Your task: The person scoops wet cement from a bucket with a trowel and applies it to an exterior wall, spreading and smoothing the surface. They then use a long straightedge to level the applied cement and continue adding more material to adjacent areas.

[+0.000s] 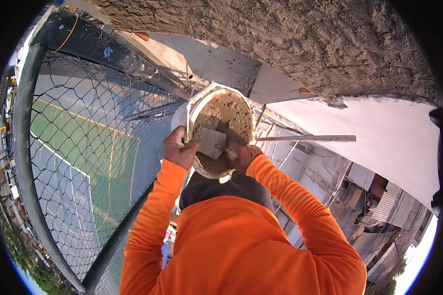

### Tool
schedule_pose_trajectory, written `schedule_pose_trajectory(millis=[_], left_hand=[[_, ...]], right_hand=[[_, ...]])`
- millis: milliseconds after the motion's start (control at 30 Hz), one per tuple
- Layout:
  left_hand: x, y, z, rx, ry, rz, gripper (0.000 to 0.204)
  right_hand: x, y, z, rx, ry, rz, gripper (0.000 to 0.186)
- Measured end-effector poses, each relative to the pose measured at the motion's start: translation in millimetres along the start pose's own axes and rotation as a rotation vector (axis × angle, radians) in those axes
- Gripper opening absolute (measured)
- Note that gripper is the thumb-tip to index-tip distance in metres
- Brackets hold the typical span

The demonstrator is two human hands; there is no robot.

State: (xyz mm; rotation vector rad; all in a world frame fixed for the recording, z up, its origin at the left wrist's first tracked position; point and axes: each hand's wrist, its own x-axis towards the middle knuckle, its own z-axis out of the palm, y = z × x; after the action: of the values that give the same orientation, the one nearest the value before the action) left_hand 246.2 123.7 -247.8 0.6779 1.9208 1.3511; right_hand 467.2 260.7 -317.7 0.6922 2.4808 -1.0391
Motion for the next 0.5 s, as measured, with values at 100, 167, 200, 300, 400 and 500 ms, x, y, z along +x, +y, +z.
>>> schedule_pose_trajectory(millis=[100,167,200,300,400,500], left_hand=[[-12,-3,-13,-0.129,0.074,-0.127,0.012],[-14,-12,-9,-0.218,0.125,-0.147,0.018],[-13,-18,-5,-0.267,0.131,-0.177,0.021],[-10,-38,7,-0.154,0.179,-0.182,0.024],[-17,-55,9,-0.164,0.202,-0.192,0.025],[-22,-72,8,-0.215,0.238,-0.266,0.028]], right_hand=[[-19,-3,-36,-0.002,-0.104,0.057,0.039],[-18,4,-54,-0.127,-0.127,0.086,0.035],[-14,10,-63,-0.183,-0.097,0.088,0.036],[-4,28,-83,-0.351,-0.196,0.109,0.042],[-20,40,-99,-0.293,-0.242,0.029,0.045],[-49,53,-128,-0.022,-0.175,-0.217,0.044]])
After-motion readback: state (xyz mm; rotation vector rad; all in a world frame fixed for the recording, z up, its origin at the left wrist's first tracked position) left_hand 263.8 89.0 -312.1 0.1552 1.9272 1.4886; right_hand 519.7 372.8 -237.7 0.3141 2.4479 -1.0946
